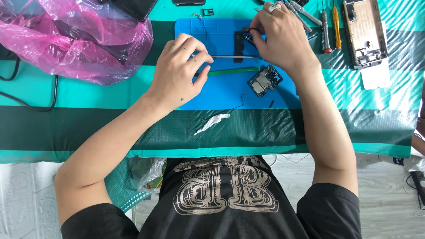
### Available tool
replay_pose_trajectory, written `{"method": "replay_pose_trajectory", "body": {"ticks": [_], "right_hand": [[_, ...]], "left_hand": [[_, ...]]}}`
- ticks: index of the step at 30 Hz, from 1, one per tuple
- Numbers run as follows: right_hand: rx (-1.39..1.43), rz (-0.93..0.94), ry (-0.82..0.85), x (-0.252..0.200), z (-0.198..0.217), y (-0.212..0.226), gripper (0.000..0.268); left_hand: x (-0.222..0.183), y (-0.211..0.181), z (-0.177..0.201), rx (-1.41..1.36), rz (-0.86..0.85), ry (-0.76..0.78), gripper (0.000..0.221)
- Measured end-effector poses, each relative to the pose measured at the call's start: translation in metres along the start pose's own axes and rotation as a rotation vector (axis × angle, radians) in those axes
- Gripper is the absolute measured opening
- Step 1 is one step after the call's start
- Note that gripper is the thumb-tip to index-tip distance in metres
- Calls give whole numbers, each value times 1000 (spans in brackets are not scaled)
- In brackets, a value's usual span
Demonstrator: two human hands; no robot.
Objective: Reassembling internal components of a mobile phone, including connecting ribbon cables and placing the battery into the chassis.
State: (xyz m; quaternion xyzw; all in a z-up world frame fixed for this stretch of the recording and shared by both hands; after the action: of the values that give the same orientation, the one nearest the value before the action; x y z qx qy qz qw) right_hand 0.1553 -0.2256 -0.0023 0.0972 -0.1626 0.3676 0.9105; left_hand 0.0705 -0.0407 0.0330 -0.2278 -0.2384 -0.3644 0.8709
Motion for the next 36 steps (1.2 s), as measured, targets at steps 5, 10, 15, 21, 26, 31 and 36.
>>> {"method": "replay_pose_trajectory", "body": {"ticks": [5, 10, 15, 21, 26, 31, 36], "right_hand": [[11, 53, -14, -3, 1, -4, 10], [-117, 72, -13, -3, 0, 1, 10], [-243, 120, -14, -3, 2, 9, 11], [137, 7, -168, 0, 28, 7, 5], [974, -34, 42, 12, 23, 62, 7], [1328, -209, 191, 8, 1, 84, 11], [1461, -371, 207, 4, -6, 85, 13]], "left_hand": [[-1, 0, -3, -14, 7, 15, 3], [-1, 2, -3, -19, 6, 15, 4], [-1, 1, -3, -27, -1, 18, 3], [4, -4, 11, -78, -9, -42, 9], [-2, 3, 16, -547, 170, -126, 40], [-6, -9, 24, -211, -19, -189, 54], [-2, -17, 45, -149, -109, -345, 42]]}}
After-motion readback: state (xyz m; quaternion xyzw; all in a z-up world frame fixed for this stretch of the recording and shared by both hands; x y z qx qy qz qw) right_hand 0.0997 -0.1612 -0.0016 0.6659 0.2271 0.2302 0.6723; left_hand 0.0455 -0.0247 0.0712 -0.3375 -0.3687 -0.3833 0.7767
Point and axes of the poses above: each hand's wrist, its own x-axis towards the middle knuckle, its own z-axis out of the back of the hand, y = z × x, the point moved 9 cm from there along x, towards the middle knuckle, and after that the axes turned 1 degree about -y, right-handed, at the moved point
